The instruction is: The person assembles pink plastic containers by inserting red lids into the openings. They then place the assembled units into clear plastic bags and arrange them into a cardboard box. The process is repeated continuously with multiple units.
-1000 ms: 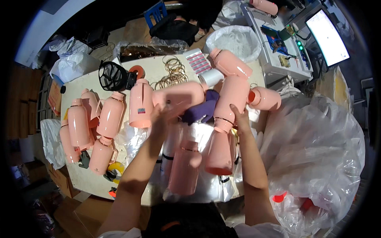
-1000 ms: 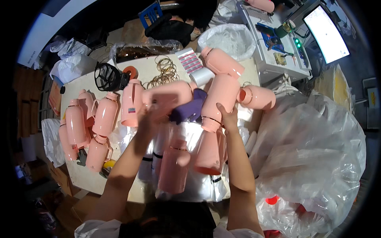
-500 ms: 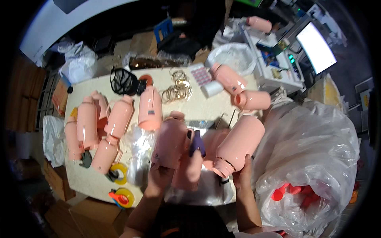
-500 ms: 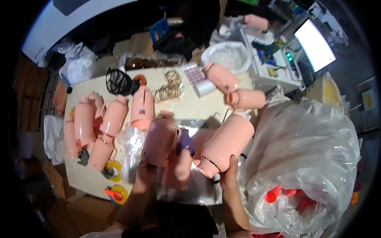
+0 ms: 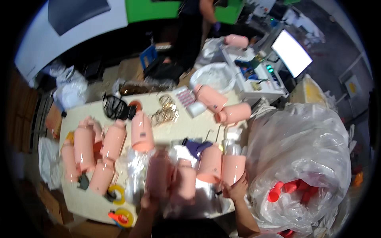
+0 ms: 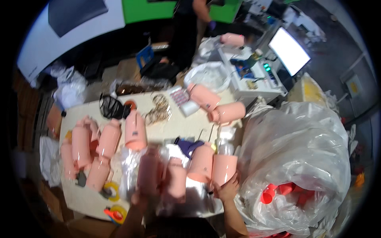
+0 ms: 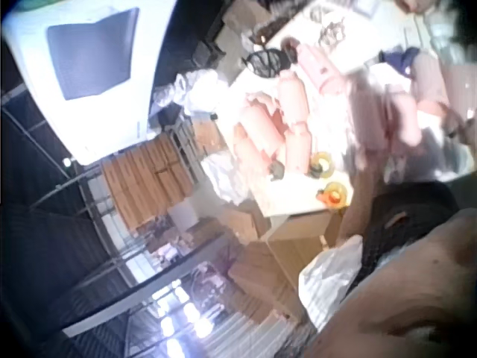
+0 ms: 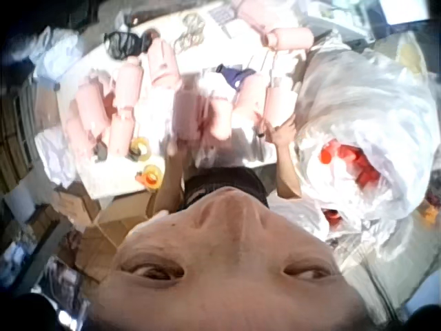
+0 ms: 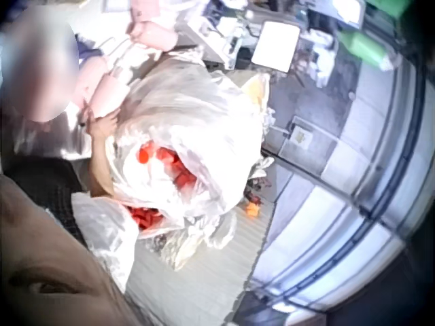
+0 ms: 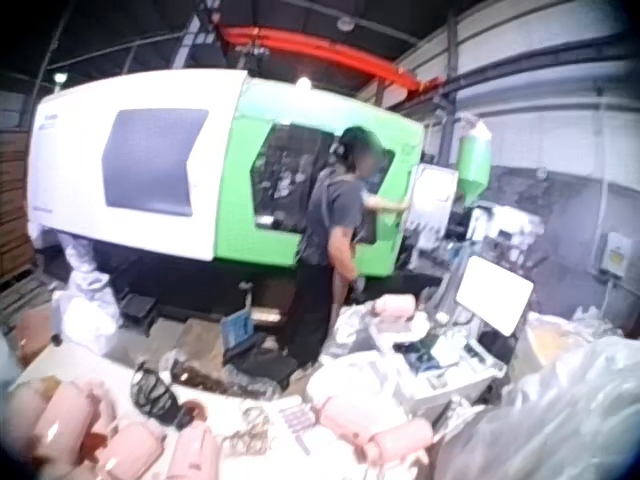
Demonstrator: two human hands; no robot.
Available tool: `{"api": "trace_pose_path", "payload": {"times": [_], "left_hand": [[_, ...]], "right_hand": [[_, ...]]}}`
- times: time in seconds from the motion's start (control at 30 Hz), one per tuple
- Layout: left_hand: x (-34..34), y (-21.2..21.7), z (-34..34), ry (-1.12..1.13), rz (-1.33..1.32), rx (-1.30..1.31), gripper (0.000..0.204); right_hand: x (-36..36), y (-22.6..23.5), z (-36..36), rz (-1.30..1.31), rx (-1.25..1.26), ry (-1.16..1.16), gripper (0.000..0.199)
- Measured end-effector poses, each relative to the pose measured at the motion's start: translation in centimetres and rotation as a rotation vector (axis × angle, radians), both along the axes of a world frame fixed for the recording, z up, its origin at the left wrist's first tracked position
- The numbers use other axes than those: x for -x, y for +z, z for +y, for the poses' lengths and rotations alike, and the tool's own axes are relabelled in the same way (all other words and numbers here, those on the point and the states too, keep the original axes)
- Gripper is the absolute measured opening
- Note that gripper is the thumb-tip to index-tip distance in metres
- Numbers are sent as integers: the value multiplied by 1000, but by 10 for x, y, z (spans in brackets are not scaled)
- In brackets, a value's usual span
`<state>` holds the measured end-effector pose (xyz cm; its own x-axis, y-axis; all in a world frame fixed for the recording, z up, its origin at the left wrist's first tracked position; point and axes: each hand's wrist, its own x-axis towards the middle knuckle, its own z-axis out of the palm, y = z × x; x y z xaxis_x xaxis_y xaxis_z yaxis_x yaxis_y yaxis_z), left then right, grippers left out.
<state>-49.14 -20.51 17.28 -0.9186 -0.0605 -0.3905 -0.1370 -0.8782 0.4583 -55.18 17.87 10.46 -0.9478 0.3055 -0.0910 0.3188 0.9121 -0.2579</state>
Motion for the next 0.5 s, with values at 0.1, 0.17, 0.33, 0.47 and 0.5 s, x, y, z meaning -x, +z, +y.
{"api": "trace_pose_path", "payload": {"times": [0.1,0.17,0.33,0.47,0.5], "left_hand": [[-29,-17,-11,-36,-60,-42,56],[-43,-25,-17,-71,-102,-70,58],[-64,-36,-24,-162,-157,-94,64],[-69,-42,-26,-222,-176,-114,69],[-79,-42,-25,-222,-197,-125,70]], "right_hand": [[7,5,-7,-94,15,-1,127],[11,8,-5,-71,-14,27,121],[12,25,-28,-78,-109,28,106],[11,15,-26,74,-138,145,101],[6,13,-23,59,-140,160,100]]}}
